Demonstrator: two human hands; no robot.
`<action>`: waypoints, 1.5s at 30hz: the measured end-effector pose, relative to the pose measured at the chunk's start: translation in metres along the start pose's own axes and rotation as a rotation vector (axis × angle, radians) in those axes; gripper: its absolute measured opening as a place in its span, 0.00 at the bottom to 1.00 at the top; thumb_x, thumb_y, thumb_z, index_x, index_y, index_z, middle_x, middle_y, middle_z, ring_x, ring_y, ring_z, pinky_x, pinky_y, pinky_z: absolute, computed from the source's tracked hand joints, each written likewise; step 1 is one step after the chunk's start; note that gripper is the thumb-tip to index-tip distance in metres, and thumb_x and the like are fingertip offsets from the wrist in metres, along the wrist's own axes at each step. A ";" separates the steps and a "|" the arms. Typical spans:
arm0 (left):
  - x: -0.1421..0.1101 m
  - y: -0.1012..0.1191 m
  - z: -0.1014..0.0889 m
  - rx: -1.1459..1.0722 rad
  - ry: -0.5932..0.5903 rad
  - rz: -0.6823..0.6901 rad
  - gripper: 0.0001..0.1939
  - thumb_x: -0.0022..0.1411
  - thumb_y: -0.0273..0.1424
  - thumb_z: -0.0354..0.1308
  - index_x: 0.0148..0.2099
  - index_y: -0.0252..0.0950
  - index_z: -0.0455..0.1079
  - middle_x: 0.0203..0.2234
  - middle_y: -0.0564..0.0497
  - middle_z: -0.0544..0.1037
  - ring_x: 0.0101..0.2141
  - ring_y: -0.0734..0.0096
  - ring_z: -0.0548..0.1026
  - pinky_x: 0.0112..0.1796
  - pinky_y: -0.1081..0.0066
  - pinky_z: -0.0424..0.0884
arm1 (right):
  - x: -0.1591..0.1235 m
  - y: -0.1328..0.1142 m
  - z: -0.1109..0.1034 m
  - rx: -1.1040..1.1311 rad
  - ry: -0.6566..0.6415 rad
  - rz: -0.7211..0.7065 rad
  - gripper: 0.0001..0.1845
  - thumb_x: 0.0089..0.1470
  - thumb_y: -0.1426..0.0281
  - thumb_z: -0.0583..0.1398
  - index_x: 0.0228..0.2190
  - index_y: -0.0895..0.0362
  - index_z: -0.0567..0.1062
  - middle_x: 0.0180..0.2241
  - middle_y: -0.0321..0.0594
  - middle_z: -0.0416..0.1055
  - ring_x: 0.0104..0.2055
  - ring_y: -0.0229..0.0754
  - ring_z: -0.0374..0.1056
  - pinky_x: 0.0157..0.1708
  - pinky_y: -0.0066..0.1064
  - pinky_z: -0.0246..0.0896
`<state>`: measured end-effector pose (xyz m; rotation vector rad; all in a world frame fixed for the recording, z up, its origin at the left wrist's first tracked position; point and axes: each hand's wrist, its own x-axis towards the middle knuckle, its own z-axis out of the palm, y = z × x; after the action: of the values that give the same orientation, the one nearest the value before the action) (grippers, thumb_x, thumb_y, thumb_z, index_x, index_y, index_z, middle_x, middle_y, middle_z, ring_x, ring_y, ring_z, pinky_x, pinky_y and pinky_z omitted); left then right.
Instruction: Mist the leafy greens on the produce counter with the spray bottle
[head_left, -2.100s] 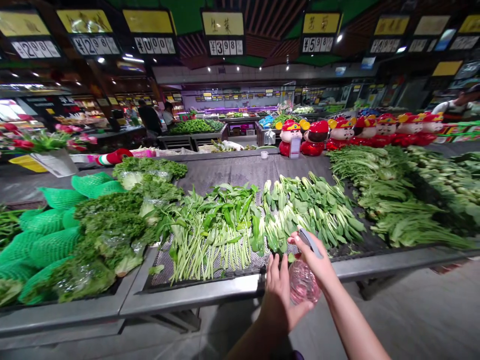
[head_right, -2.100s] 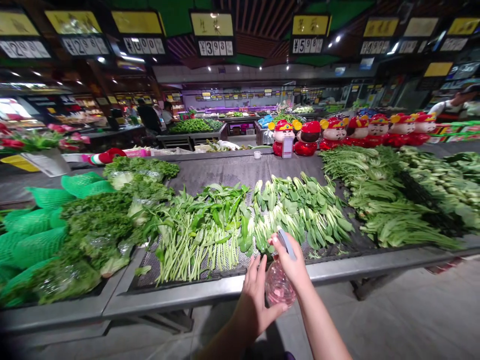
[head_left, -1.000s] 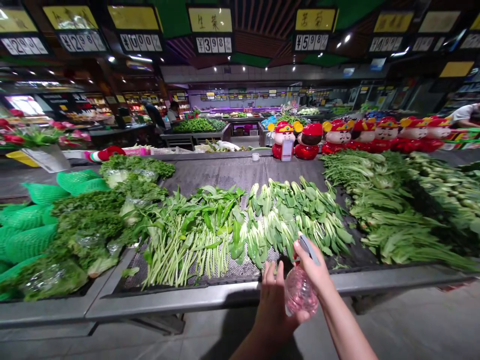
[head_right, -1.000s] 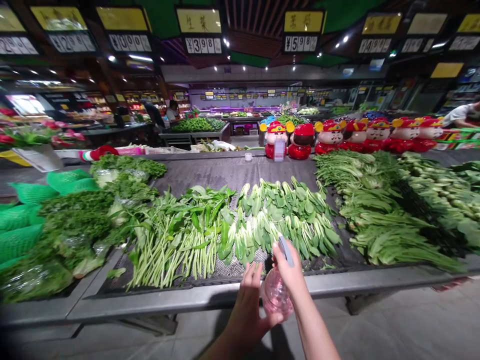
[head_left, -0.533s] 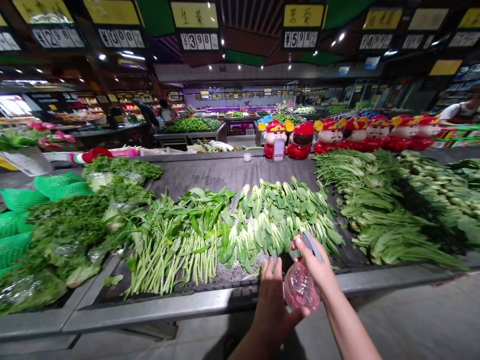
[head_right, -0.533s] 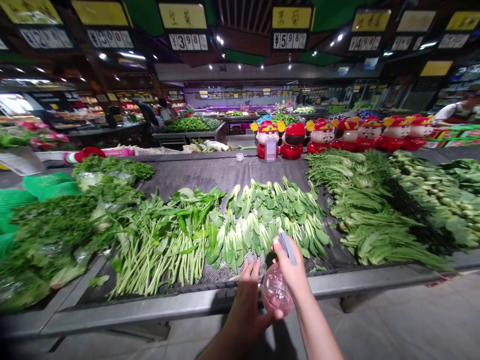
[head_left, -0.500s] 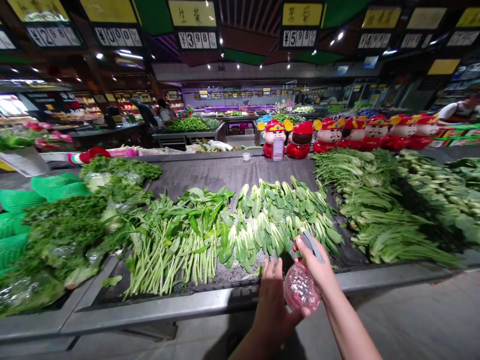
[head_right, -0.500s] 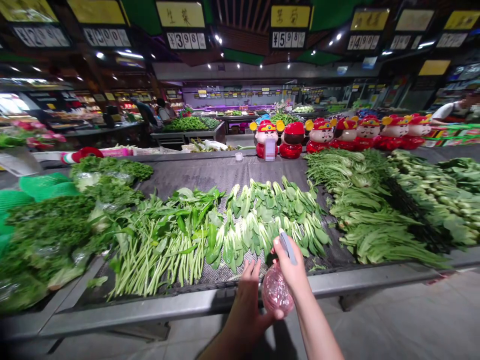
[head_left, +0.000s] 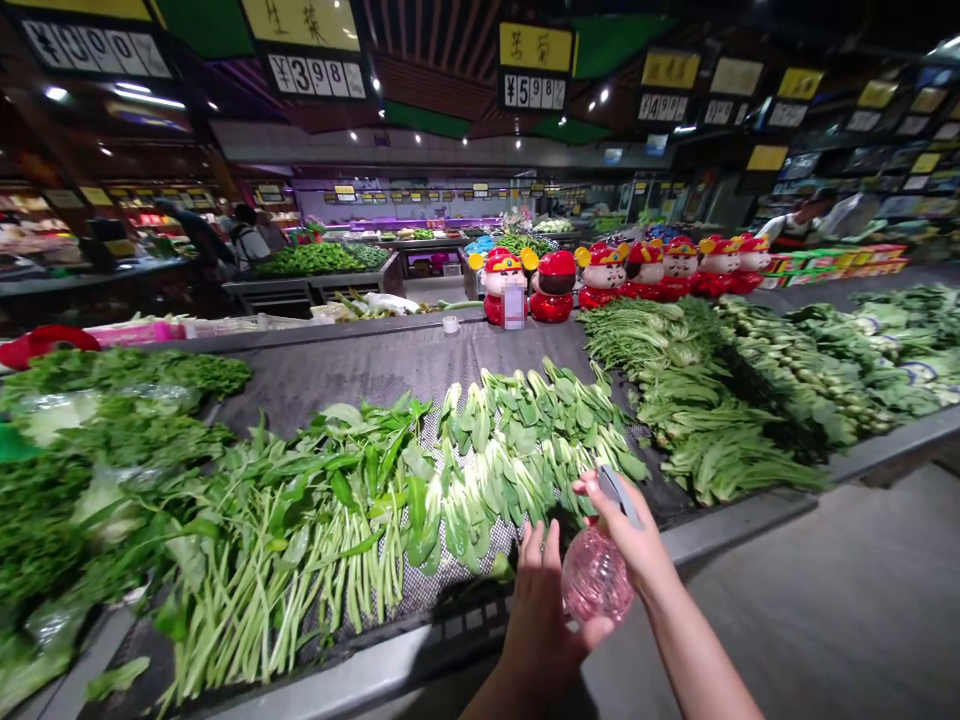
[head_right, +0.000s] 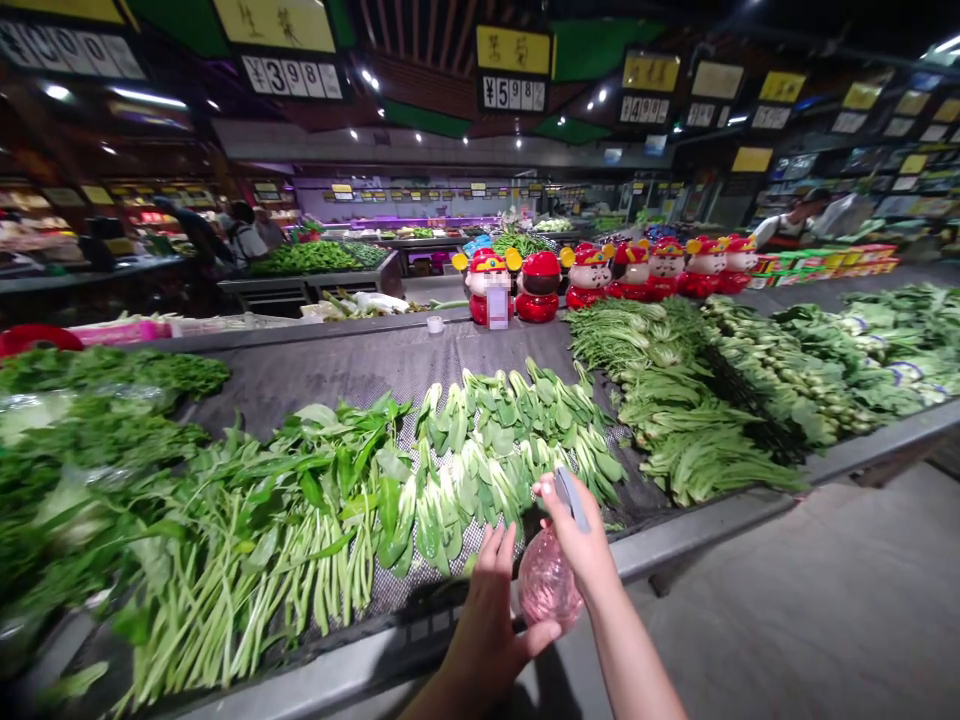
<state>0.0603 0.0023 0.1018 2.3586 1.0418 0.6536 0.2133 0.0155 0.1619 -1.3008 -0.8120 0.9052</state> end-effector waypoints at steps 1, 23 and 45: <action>0.003 -0.001 -0.002 -0.004 -0.005 -0.001 0.49 0.50 0.41 0.59 0.64 0.34 0.32 0.62 0.40 0.42 0.61 0.50 0.37 0.58 0.51 0.47 | 0.002 -0.004 0.001 -0.004 -0.009 0.003 0.22 0.46 0.54 0.60 0.39 0.55 0.72 0.39 0.45 0.74 0.45 0.51 0.68 0.29 0.33 0.67; 0.039 -0.016 -0.001 -0.062 -0.043 0.014 0.50 0.46 0.37 0.61 0.64 0.33 0.36 0.62 0.41 0.43 0.61 0.50 0.36 0.59 0.52 0.45 | 0.041 0.017 0.006 -0.034 0.069 -0.007 0.18 0.44 0.51 0.59 0.27 0.53 0.73 0.23 0.38 0.71 0.26 0.44 0.67 0.21 0.32 0.62; 0.067 0.092 0.096 0.045 -0.012 -0.029 0.43 0.56 0.48 0.52 0.64 0.37 0.34 0.62 0.41 0.44 0.61 0.48 0.38 0.56 0.48 0.51 | 0.050 0.004 -0.129 0.015 -0.053 -0.002 0.20 0.44 0.54 0.61 0.34 0.56 0.73 0.31 0.43 0.73 0.34 0.47 0.69 0.22 0.30 0.64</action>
<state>0.2068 -0.0234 0.0979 2.3780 1.0949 0.6111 0.3500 0.0050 0.1447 -1.2670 -0.8456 0.9456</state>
